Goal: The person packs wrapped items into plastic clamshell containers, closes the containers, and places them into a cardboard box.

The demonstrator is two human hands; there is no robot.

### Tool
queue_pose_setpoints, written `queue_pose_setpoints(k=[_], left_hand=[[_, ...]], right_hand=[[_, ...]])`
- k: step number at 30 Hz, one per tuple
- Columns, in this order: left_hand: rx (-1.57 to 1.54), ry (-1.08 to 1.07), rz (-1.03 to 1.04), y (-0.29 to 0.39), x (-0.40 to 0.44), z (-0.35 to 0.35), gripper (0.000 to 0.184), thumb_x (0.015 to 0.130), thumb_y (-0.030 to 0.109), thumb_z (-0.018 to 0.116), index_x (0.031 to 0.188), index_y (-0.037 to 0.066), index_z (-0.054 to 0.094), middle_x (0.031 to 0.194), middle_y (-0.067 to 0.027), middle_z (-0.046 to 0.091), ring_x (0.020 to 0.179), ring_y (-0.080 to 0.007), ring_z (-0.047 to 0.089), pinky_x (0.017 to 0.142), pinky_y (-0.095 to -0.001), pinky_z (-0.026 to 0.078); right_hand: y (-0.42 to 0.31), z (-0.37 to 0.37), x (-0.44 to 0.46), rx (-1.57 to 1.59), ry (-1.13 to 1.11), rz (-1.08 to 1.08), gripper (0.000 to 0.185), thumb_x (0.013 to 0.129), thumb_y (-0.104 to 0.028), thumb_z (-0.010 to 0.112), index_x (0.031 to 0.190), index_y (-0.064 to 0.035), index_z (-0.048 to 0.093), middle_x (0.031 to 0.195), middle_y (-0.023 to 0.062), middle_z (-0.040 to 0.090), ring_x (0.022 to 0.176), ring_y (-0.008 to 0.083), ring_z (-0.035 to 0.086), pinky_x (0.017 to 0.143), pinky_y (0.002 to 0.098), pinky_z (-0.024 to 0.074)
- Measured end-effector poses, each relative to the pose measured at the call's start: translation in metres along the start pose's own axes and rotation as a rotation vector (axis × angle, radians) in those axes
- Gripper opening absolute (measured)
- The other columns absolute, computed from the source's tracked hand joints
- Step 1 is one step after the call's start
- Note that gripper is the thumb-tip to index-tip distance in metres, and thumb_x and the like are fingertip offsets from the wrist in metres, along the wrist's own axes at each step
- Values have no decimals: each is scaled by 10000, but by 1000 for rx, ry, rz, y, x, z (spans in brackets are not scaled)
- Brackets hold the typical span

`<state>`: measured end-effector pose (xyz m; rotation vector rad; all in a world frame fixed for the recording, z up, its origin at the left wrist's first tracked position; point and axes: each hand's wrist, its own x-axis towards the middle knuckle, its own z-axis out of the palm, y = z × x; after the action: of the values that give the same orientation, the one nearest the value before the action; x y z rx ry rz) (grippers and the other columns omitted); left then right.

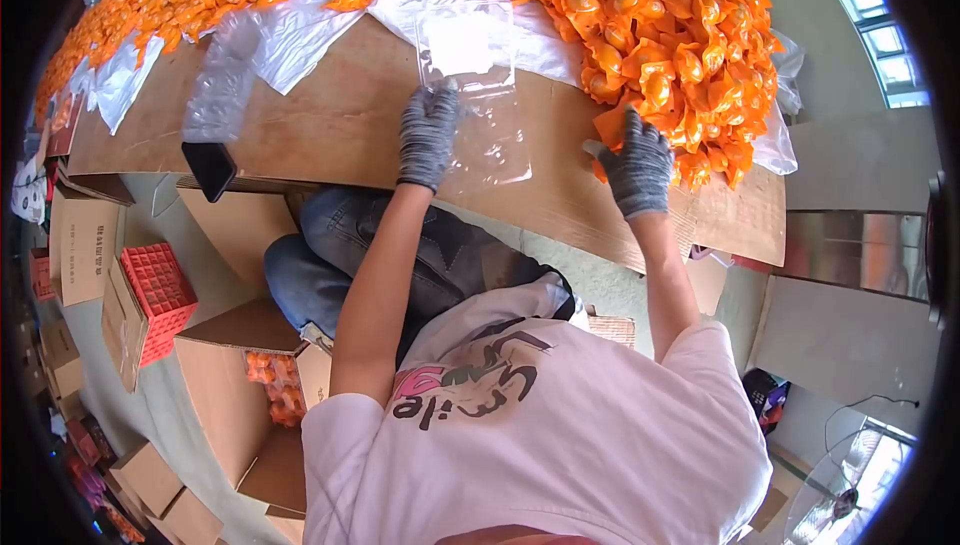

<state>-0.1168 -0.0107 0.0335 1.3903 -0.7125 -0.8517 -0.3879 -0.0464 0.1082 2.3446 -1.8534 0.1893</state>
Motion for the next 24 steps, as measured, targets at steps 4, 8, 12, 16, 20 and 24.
queue_pose_setpoints(k=[4, 8, 12, 16, 20, 24], left_hand=[[263, 99, 105, 1, 6, 2, 314, 886, 297, 598, 862, -16, 606, 736, -94, 616, 656, -165, 538, 659, -322, 459], [207, 109, 97, -2, 20, -14, 330, 846, 310, 649, 750, -1, 597, 623, -42, 540, 583, -116, 453, 581, -294, 416], [234, 57, 43, 5, 24, -19, 336, 824, 303, 680, 672, 20, 580, 576, 9, 500, 551, -87, 405, 543, -270, 387], [264, 66, 75, -1, 29, -19, 343, 795, 310, 682, 664, 14, 570, 559, -44, 507, 536, -121, 426, 552, -311, 404], [348, 77, 88, -3, 29, -22, 281, 797, 266, 658, 749, -8, 620, 612, -122, 584, 545, -179, 486, 593, -335, 439], [391, 53, 83, 0, 30, -23, 247, 820, 240, 628, 859, -2, 658, 699, -161, 644, 586, -233, 576, 630, -337, 465]], right_hand=[[-11, 21, 12, 59, 96, -168, 545, 732, -319, 702, 1211, -113, 544, 1007, 169, 606, 897, 347, 594, 781, 453, 459], [-24, 21, 18, 840, 6, -276, 448, 796, -176, 658, 1208, -33, 552, 1051, 160, 632, 1000, 241, 604, 895, 319, 454], [-40, 24, 32, 1416, -93, -142, 374, 885, -132, 591, 1212, 37, 525, 1101, 106, 603, 1032, 141, 553, 880, 275, 459], [-65, -5, 50, 1831, -611, -16, 377, 883, -191, 612, 1200, -1, 540, 1051, 51, 603, 965, 128, 591, 808, 282, 514], [-95, -9, 70, 1571, -759, -221, 371, 874, -235, 636, 1161, -11, 567, 1022, 32, 613, 904, 101, 580, 774, 253, 497], [-118, 4, 89, 1273, -751, -432, 442, 826, -246, 699, 1159, 15, 571, 1020, 39, 614, 897, 122, 560, 805, 263, 484]])
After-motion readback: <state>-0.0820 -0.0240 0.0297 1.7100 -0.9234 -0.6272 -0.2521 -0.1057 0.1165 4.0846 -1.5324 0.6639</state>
